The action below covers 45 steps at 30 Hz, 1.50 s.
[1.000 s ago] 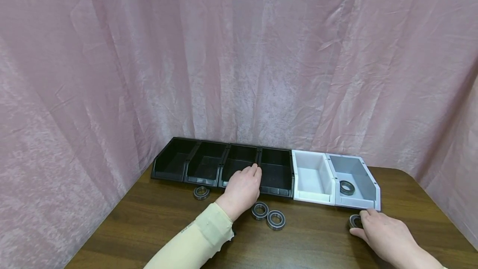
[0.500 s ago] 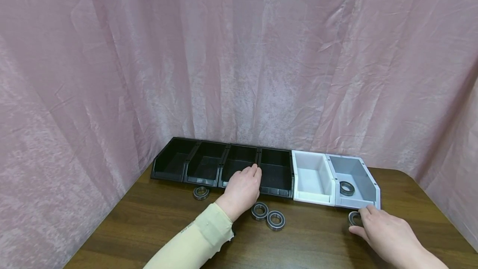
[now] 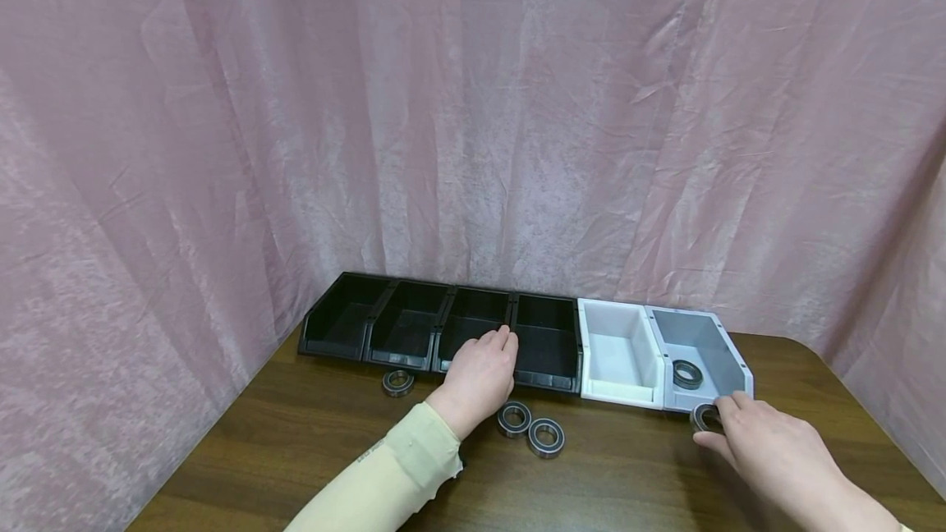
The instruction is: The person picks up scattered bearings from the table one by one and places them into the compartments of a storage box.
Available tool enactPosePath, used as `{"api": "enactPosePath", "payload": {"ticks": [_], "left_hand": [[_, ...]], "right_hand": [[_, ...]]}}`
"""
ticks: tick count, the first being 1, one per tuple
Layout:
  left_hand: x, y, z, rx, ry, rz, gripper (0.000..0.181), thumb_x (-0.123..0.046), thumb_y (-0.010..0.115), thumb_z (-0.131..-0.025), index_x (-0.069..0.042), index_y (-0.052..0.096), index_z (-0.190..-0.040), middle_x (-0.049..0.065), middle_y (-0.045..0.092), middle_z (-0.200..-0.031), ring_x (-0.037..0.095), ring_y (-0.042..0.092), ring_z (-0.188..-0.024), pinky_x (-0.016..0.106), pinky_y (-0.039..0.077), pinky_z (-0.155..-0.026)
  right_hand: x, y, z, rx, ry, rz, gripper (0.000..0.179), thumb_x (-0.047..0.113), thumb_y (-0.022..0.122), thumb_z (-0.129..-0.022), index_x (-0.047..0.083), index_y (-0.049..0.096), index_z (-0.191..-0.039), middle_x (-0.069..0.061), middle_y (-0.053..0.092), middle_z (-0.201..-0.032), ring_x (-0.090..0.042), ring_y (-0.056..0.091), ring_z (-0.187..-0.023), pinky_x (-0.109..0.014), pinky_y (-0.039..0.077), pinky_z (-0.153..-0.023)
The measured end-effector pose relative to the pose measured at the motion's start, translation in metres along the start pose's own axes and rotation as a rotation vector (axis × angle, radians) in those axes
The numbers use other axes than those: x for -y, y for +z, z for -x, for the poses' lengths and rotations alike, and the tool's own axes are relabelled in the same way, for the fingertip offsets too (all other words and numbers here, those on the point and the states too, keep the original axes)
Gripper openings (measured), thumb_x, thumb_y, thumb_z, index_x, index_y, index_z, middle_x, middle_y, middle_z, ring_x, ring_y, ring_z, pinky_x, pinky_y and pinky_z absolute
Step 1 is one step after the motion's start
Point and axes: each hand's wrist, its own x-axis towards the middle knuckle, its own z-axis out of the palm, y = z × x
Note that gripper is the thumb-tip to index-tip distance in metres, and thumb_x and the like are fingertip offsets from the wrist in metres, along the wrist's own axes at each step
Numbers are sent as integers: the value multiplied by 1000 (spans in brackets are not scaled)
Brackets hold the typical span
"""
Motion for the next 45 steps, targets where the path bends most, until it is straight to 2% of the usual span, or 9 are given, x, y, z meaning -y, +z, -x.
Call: {"api": "enactPosePath", "payload": {"ticks": [5, 11, 14, 17, 20, 21, 24, 38, 45], "left_hand": [[0, -1, 0, -5, 2, -4, 51, -29, 80, -100, -3, 70, -144, 13, 69, -148, 24, 71, -129, 38, 61, -102], [0, 0, 0, 19, -4, 5, 51, -29, 79, -102, -5, 69, -146, 13, 68, -151, 24, 70, -131, 39, 60, -104], [0, 1, -1, 7, 0, 2, 51, -29, 79, -101, -4, 69, -145, 13, 68, -149, 24, 70, -130, 38, 61, -103], [1, 1, 0, 0, 4, -3, 51, -29, 79, -101, -4, 70, -144, 13, 69, -149, 24, 70, -129, 38, 61, -102], [1, 0, 0, -5, 6, -4, 51, -29, 79, -101, -4, 70, -144, 14, 69, -148, 24, 71, -129, 38, 61, -102], [1, 0, 0, -2, 7, -3, 51, -29, 79, -101, -4, 69, -145, 14, 69, -149, 24, 70, -130, 38, 61, -103], [1, 0, 0, 2, 6, 1, 51, -28, 79, -101, -3, 69, -145, 14, 68, -149, 24, 70, -131, 38, 61, -103], [1, 0, -2, 24, 3, 6, 51, -29, 77, -103, -5, 68, -147, 13, 67, -152, 24, 69, -132, 39, 60, -105], [1, 1, -1, 13, 3, 11, 50, -28, 77, -102, -3, 69, -145, 14, 68, -150, 25, 70, -131, 39, 61, -103]], "right_hand": [[-4, -2, -4, -27, -11, 19, 45, 35, 93, -81, 11, 54, -82, 3, 44, -73, -24, 56, -61, -44, 48, -46], [-6, -5, -10, -71, -16, 26, 47, 35, 92, -78, 10, 52, -80, 2, 42, -72, -24, 53, -59, -46, 46, -44], [-9, -7, -13, -86, -17, 21, 53, 53, 82, -88, 11, 51, -80, 3, 41, -72, -22, 52, -58, -44, 44, -43], [-11, -9, -15, -74, -12, 17, 56, 60, 75, -92, 11, 51, -80, 4, 41, -72, -21, 52, -58, -44, 45, -44], [-12, -11, -18, -33, 7, 11, 52, 51, 82, -92, 10, 52, -80, 2, 43, -73, -25, 55, -60, -47, 47, -46], [-13, -11, -19, -14, 18, 11, 49, 41, 88, -87, 9, 52, -81, 1, 44, -73, -27, 57, -61, -49, 48, -47], [-15, -12, -22, 9, 35, 9, 47, 33, 91, -85, 7, 53, -82, -1, 45, -73, -29, 58, -62, -50, 49, -48], [-21, -9, -33, -7, 17, 10, 48, 30, 92, -85, 7, 51, -80, -1, 43, -71, -24, 52, -59, -47, 47, -46], [-19, -10, -43, 21, 16, 15, 48, 34, 90, -89, 6, 52, -81, -1, 45, -72, -22, 51, -60, -47, 47, -46]]}}
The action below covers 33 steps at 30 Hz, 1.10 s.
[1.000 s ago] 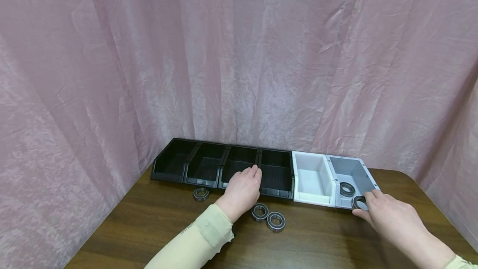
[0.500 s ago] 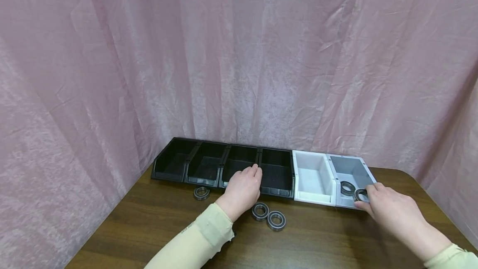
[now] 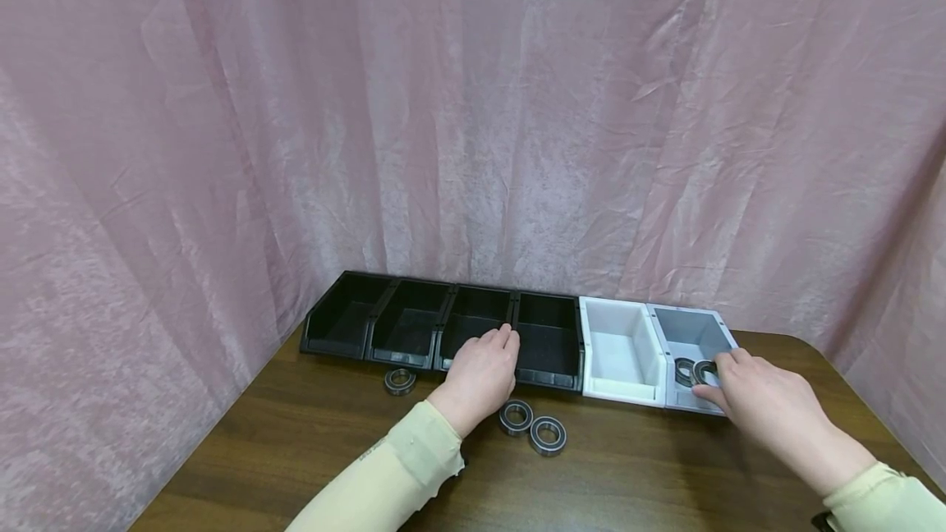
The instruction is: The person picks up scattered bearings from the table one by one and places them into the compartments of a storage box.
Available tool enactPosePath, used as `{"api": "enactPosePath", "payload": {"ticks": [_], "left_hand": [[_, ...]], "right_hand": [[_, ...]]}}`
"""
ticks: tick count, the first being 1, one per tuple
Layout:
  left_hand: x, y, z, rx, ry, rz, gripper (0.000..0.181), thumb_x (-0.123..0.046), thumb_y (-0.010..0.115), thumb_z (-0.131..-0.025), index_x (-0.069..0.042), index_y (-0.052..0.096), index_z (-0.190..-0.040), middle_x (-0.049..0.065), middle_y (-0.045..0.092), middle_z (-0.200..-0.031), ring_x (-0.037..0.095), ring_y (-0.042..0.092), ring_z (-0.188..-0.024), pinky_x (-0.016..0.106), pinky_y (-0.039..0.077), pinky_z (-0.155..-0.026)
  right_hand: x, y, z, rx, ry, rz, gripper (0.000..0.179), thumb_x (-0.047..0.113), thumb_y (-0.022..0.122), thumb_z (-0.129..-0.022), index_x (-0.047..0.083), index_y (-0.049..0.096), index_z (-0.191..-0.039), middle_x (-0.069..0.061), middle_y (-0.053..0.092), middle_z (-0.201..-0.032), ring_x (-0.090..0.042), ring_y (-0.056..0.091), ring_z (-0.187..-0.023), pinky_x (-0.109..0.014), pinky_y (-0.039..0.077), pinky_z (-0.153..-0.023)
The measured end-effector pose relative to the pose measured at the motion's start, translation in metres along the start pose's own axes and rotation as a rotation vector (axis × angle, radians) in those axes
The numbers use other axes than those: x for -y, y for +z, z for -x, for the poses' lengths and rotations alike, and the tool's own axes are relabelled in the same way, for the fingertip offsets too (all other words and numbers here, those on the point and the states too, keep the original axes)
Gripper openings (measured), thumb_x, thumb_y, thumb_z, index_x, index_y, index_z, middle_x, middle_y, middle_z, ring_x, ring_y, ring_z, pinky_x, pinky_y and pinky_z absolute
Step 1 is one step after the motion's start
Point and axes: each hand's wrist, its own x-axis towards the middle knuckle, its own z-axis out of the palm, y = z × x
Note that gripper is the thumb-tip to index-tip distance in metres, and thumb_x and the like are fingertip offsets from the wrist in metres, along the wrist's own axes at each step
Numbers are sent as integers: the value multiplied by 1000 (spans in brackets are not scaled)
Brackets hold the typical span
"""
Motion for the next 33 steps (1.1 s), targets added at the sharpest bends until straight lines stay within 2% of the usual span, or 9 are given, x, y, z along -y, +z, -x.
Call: {"api": "enactPosePath", "payload": {"ticks": [6, 9, 13, 20, 33], "left_hand": [[0, -1, 0, 18, -4, 4, 51, -28, 77, -103, -4, 68, -146, 14, 67, -151, 25, 69, -132, 39, 60, -105], [0, -1, 0, 12, -3, 4, 51, -28, 78, -102, -4, 69, -145, 14, 68, -151, 25, 70, -132, 39, 60, -104], [0, 0, 0, 5, -2, 0, 50, -28, 78, -102, -4, 69, -145, 13, 68, -150, 24, 70, -131, 39, 60, -104], [0, -1, 1, -7, 0, 3, 50, -27, 78, -102, -3, 69, -144, 14, 68, -149, 24, 70, -130, 39, 61, -104], [0, 1, 1, -12, 2, -3, 51, -29, 79, -102, -4, 69, -145, 13, 68, -150, 24, 70, -130, 38, 61, -103]], "right_hand": [[3, 1, -9, -17, -10, -3, 50, 38, 89, -89, 7, 52, -80, 0, 44, -72, -21, 50, -58, -45, 46, -45], [5, 1, -13, -37, -16, -8, 50, 39, 89, -89, 7, 52, -78, -1, 46, -71, -25, 53, -59, -48, 48, -44], [9, 0, -21, -24, -7, -23, 49, 38, 88, -91, 7, 53, -79, -2, 48, -72, -27, 56, -62, -51, 50, -47], [15, 0, -31, -40, -38, -19, 49, 35, 89, -91, 8, 51, -77, 0, 44, -71, -21, 49, -59, -45, 47, -45], [26, 0, -51, 17, -25, -46, 48, 36, 87, -95, 8, 51, -80, -1, 47, -74, -21, 53, -60, -45, 48, -46]]}}
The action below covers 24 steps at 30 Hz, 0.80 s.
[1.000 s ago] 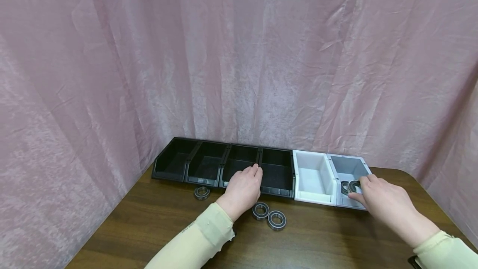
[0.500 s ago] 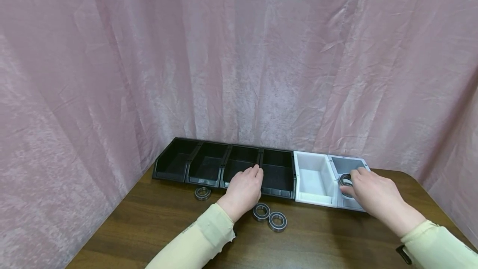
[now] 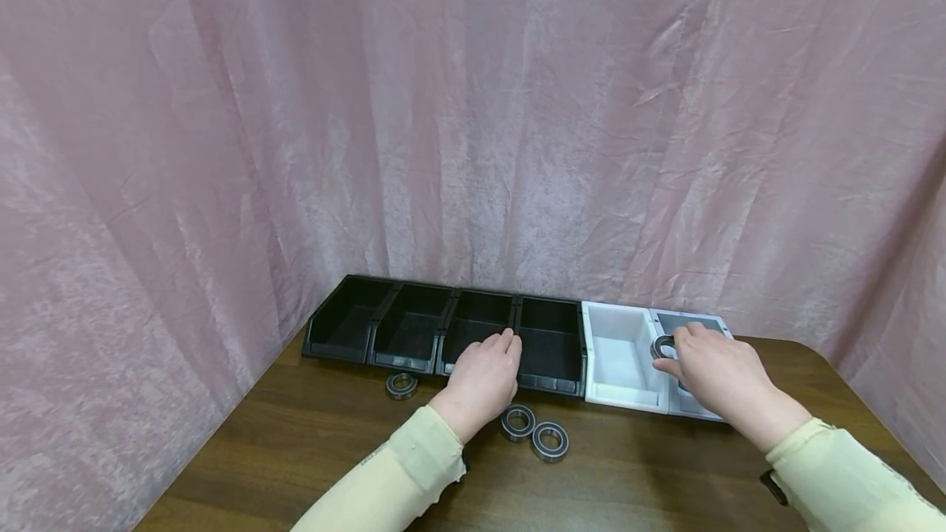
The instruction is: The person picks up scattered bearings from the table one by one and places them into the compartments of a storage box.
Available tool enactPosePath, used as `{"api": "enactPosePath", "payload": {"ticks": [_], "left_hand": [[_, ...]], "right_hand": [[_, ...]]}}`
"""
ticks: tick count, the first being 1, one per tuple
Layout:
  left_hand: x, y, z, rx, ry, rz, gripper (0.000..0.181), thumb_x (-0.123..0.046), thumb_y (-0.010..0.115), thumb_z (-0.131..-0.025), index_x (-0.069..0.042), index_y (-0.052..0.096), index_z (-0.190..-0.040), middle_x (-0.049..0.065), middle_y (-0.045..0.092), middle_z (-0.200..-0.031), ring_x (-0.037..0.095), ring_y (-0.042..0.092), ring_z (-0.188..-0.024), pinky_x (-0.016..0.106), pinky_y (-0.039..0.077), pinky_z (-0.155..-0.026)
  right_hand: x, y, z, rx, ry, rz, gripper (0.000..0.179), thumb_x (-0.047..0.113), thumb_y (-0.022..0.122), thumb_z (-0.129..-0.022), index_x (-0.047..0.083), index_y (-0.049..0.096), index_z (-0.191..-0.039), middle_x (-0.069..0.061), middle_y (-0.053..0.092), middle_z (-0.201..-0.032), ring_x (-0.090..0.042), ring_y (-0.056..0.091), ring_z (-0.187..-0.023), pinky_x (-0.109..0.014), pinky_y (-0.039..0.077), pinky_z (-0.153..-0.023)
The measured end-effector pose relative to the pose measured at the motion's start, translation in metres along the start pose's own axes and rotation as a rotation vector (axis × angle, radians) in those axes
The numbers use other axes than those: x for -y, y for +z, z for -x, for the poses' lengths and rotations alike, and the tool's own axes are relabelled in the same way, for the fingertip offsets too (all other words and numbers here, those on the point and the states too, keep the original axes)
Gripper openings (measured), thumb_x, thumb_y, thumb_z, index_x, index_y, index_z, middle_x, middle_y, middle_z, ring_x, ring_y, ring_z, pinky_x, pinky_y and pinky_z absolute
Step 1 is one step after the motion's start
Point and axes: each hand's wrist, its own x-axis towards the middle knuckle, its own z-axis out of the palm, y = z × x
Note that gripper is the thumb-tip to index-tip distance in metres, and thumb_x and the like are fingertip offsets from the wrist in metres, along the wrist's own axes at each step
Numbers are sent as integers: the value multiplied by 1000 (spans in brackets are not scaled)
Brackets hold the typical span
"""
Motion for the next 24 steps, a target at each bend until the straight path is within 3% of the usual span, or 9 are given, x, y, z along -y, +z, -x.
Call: {"api": "enactPosePath", "payload": {"ticks": [7, 13, 24], "left_hand": [[0, 1, 0, 2, -1, 4, 51, -29, 79, -102, -5, 69, -145, 13, 68, -150, 24, 70, -131, 38, 61, -103], [0, -1, 1, -11, -2, 3, 50, -28, 80, -101, -5, 70, -145, 13, 68, -150, 24, 70, -130, 38, 61, -103], [0, 0, 1, -19, 3, -11, 49, -29, 79, -101, -6, 70, -144, 13, 69, -149, 23, 71, -129, 37, 61, -102]], "right_hand": [[5, 5, -12, 18, -12, -4, 44, 36, 86, -96, 4, 58, -85, -3, 52, -77, -26, 60, -65, -48, 54, -54], [9, 9, -19, -4, -35, -2, 45, 35, 88, -95, 4, 57, -84, -3, 49, -75, -20, 53, -60, -40, 49, -49], [17, 15, -35, 84, 33, -29, 43, 36, 84, -99, 1, 61, -90, -6, 54, -80, -25, 58, -67, -46, 54, -53]]}}
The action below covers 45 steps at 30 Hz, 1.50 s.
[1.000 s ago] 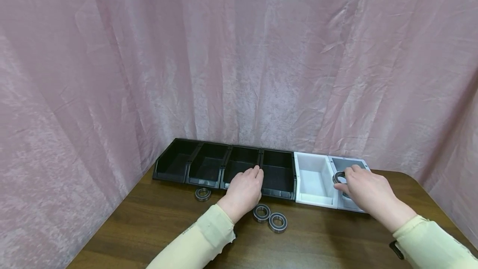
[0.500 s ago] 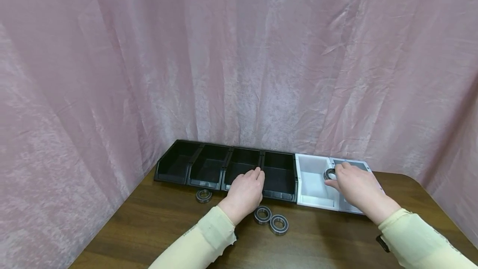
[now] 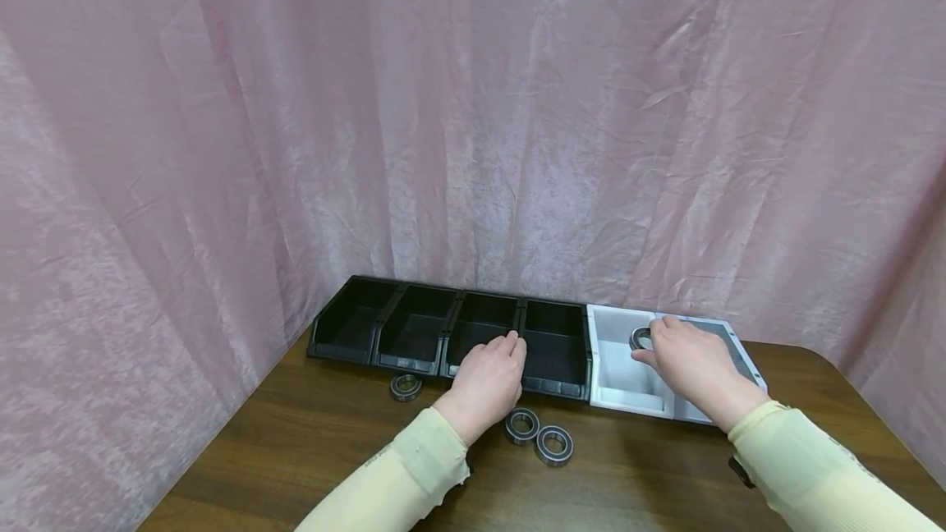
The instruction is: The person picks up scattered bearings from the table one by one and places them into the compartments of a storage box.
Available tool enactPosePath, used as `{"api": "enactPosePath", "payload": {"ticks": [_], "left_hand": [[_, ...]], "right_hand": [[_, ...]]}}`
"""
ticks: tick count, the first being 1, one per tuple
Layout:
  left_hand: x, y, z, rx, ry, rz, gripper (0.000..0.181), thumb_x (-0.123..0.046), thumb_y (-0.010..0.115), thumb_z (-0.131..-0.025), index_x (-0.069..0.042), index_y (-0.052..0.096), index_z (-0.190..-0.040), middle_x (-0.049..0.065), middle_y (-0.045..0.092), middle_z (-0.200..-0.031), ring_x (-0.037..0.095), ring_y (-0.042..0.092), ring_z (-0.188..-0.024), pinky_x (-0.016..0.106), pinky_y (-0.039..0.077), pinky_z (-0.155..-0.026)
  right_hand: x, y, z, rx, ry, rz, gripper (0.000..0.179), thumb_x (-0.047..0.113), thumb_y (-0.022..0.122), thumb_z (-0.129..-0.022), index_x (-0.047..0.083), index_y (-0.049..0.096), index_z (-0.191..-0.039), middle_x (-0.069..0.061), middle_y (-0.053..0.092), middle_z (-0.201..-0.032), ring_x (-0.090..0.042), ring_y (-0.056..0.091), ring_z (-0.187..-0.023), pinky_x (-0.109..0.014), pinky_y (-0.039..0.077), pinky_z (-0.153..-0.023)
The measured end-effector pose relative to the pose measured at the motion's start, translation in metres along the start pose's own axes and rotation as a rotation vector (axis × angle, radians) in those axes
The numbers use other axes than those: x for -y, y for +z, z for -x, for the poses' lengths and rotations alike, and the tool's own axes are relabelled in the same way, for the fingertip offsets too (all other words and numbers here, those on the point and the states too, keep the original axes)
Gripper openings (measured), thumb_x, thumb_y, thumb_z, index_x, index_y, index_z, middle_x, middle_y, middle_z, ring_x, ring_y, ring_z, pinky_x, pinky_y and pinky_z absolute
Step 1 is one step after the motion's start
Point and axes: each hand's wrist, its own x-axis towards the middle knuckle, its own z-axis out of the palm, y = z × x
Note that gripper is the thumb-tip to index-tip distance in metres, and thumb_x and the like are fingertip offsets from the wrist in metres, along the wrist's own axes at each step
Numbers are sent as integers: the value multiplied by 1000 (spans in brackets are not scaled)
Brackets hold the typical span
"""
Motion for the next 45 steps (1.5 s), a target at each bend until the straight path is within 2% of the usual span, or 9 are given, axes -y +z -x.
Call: {"api": "enactPosePath", "payload": {"ticks": [7, 17, 26, 37, 45], "left_hand": [[0, 1, -1, 8, -7, -1, 50, -29, 78, -102, -6, 70, -145, 12, 69, -150, 23, 70, -130, 37, 61, -103], [0, 0, -2, 23, -10, -1, 51, -30, 78, -102, -6, 69, -146, 12, 68, -151, 23, 70, -131, 37, 61, -103], [0, -2, -1, 3, -7, 5, 49, -29, 79, -101, -5, 70, -144, 12, 69, -149, 23, 71, -129, 37, 62, -101], [1, -1, -2, 13, -7, 14, 49, -29, 79, -102, -6, 70, -144, 12, 69, -149, 23, 71, -129, 37, 61, -102], [0, -1, -2, 41, -22, 15, 50, -29, 79, -102, -6, 69, -146, 12, 67, -152, 23, 69, -133, 38, 60, -105]], "right_hand": [[3, 8, -9, 27, -3, 0, 43, 35, 85, -98, -2, 63, -95, -10, 58, -84, -31, 63, -74, -49, 57, -58], [8, 19, -14, -42, -64, 22, 43, 34, 86, -97, -2, 62, -91, -10, 57, -83, -31, 61, -71, -48, 56, -55], [15, 25, -18, -65, -71, 37, 45, 34, 88, -96, -2, 62, -91, -11, 56, -82, -31, 60, -68, -49, 56, -53], [14, 38, -19, -47, -60, 27, 45, 33, 88, -95, -5, 62, -93, -14, 58, -84, -37, 65, -74, -54, 58, -57], [17, 46, -21, -30, -61, 38, 44, 31, 89, -94, -5, 65, -93, -14, 59, -83, -37, 66, -80, -53, 61, -65]]}}
